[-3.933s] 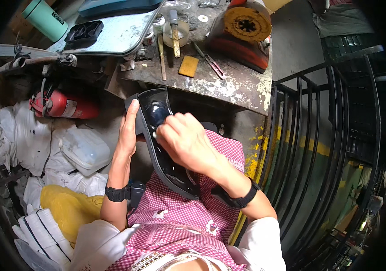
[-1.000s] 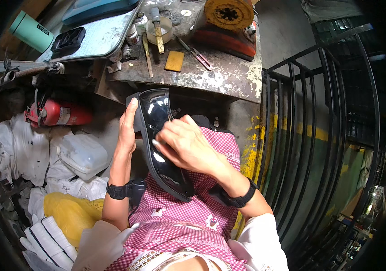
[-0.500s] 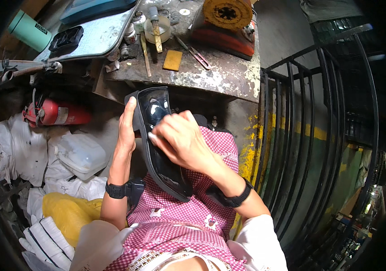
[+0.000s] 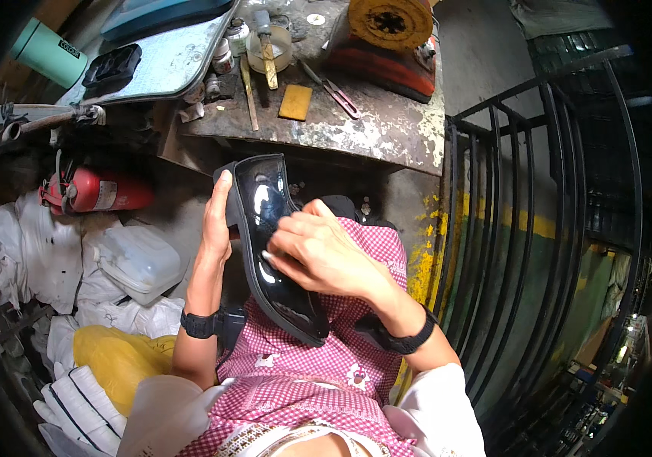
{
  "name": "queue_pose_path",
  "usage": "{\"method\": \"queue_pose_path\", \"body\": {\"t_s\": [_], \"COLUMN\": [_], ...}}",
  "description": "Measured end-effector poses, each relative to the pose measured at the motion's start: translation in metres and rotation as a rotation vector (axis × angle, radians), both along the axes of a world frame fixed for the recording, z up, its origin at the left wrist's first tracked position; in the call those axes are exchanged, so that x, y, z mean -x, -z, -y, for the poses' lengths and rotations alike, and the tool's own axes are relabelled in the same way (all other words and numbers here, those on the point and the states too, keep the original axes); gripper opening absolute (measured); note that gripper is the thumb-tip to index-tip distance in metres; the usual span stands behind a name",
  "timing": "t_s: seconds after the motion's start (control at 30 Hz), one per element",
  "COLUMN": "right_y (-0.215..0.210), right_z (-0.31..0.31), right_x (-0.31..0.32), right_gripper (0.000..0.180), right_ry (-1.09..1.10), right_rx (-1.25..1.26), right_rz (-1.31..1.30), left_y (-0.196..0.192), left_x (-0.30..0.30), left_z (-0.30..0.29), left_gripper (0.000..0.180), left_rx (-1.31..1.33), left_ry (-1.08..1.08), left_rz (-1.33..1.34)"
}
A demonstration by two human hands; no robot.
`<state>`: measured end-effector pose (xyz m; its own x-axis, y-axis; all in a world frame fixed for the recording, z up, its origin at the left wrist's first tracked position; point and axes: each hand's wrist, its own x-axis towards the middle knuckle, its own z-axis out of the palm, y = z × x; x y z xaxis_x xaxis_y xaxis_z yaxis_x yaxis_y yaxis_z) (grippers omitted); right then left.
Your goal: Cleaning and inspecting black leather shoes in a manufacturing facility.
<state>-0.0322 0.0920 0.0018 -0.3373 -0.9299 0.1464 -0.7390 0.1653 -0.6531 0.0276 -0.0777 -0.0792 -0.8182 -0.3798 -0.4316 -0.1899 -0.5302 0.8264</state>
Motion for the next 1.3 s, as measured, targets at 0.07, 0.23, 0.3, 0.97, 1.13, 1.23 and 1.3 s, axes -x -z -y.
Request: {"method": "queue_pose_path", "body": {"t_s": [0.07, 0.23, 0.3, 0.97, 1.13, 1.23, 1.3], "right_y": [0.002, -0.002, -0.005, 0.113, 0.027, 0.000, -0.003], "right_z": [0.000, 0.004, -0.012, 0.046, 0.015, -0.028, -0.055], "right_x": [0.004, 0.009, 0.021, 0.157, 0.099, 0.040, 0.000], "right_gripper": [0.013, 0.011, 0.010, 0.034, 0.048, 0.061, 0.062], "right_ry": [0.027, -0.012, -0.010, 0.265, 0.321, 0.494, 0.539], "right_rx": [0.053, 0.073, 0.127, -0.104, 0.100, 0.271, 0.378], "right_rz": [0.055, 0.065, 0.212, -0.341, 0.101, 0.948, 1.394], "left_y": [0.000, 0.002, 0.005, 0.055, 0.080, 0.041, -0.015], "left_x": [0.001, 0.003, 0.000, -0.050, -0.052, -0.020, -0.003], "left_z": [-0.001, 0.001, 0.007, 0.032, 0.054, 0.030, 0.012], "left_gripper": [0.046, 0.050, 0.054, 0.046, 0.068, 0.067, 0.060], "left_rx": [-0.010, -0.086, -0.168, -0.638, -0.695, -0.684, -0.535], "left_ry": [-0.011, 0.050, 0.058, -0.238, -0.290, -0.263, -0.190], "left_rz": [-0.008, -0.032, -0.019, -0.155, -0.156, -0.232, -0.301]}}
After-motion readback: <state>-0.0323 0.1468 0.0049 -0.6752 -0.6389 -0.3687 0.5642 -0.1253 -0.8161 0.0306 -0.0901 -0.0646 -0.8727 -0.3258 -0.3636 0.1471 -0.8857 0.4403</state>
